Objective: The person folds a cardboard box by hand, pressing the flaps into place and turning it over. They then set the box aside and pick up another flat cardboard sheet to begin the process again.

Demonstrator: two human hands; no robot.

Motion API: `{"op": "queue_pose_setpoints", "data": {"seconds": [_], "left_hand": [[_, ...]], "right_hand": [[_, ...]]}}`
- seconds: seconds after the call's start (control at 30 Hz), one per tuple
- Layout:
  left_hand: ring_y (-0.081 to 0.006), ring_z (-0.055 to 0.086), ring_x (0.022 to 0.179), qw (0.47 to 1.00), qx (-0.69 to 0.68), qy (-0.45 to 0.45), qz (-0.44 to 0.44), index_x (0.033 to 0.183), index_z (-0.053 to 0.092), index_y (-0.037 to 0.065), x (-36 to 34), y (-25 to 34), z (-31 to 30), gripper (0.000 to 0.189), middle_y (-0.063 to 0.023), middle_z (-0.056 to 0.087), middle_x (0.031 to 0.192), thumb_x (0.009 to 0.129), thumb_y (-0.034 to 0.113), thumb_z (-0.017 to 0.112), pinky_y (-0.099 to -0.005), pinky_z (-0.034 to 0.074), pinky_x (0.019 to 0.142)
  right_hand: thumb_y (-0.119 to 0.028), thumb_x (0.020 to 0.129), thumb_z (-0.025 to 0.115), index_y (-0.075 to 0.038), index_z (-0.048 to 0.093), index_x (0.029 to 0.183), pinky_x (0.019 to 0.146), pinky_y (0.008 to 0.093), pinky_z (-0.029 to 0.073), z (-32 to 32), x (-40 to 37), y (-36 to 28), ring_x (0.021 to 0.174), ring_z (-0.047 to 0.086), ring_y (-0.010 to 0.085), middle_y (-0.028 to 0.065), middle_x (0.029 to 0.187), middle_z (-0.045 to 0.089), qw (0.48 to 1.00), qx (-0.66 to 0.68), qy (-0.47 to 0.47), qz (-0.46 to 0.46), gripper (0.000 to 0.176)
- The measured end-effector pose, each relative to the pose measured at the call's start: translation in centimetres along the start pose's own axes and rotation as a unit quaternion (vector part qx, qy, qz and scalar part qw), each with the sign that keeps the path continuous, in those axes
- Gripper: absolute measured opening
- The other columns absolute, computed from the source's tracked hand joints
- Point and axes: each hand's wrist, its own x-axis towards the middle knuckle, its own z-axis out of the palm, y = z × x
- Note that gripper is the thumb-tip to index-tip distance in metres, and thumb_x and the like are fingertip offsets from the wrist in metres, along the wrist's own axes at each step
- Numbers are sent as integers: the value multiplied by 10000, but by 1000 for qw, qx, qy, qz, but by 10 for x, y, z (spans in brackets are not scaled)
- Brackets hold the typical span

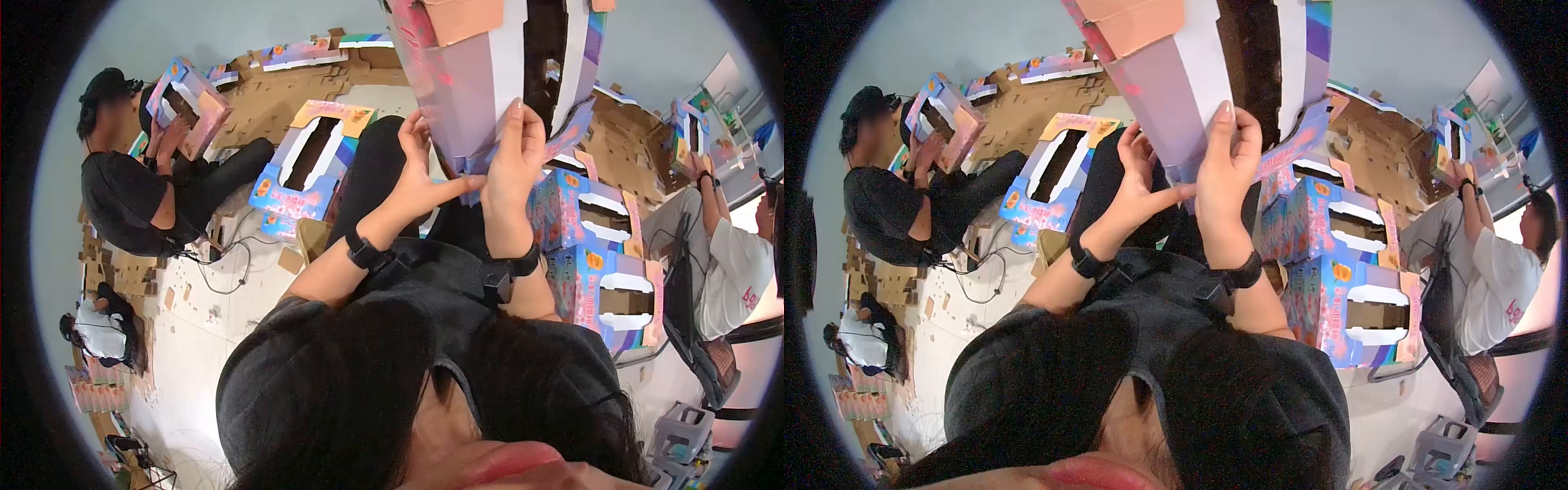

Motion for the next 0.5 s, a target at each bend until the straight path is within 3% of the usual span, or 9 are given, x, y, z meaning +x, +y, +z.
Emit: {"op": "queue_pose_setpoints", "data": {"seconds": [0.03, 0.17, 0.3, 0.4, 0.43, 0.5], "left_hand": [[-320, 317, 1407, 1000, 27, 8, 0, 1472, 7, 94, 4, -5, 0, 1247, -223, 350, 1423, 653, 189, 943, -468, 248, 1173], [-309, 398, 1360, 998, -35, -30, -40, 1452, 60, 100, 8, -19, -11, 1192, -196, 373, 1419, 653, 159, 944, -445, 340, 1131], [-288, 403, 1362, 993, -84, -28, -82, 1451, 134, 103, 9, -7, -14, 1142, -161, 376, 1431, 639, 109, 937, -439, 332, 1143], [-273, 413, 1357, 990, -96, -22, -100, 1447, 189, 103, 10, -1, -21, 1090, -133, 391, 1426, 638, 59, 917, -436, 341, 1141], [-271, 415, 1355, 989, -101, -19, -108, 1446, 202, 102, 10, 2, -23, 1073, -127, 400, 1421, 640, 44, 908, -435, 345, 1139], [-267, 431, 1342, 987, -105, -20, -118, 1449, 227, 98, 10, 6, -27, 1029, -122, 431, 1398, 653, -2, 872, -434, 360, 1131]], "right_hand": [[-321, 1023, 607, -24, 578, 1089, 815, 233, 445, 0, -2, 0, 922, 539, 74, 29, 992, 607, 1000, -9, -15, 6, 306], [-319, 1011, 624, -29, 577, 1108, 816, 239, 445, -1, -4, -3, 929, 542, 78, 40, 1011, 612, 999, -13, -32, 31, 308], [-269, 986, 657, -18, 577, 1131, 834, 268, 458, -2, -2, -3, 950, 564, 105, 48, 1035, 623, 995, 22, -84, 55, 301], [-246, 956, 688, 14, 578, 1142, 816, 285, 472, -9, 8, -7, 921, 585, 124, 70, 1005, 635, 976, -119, -179, -36, 338], [-214, 915, 719, 22, 631, 1078, 758, 302, 486, -12, 13, -10, 833, 616, 160, 105, 935, 658, 949, -212, -189, -135, 300], [-208, 897, 728, 12, 671, 996, 712, 313, 485, -20, 19, -29, 786, 624, 189, 122, 881, 660, 905, -323, -202, -189, 248]]}}
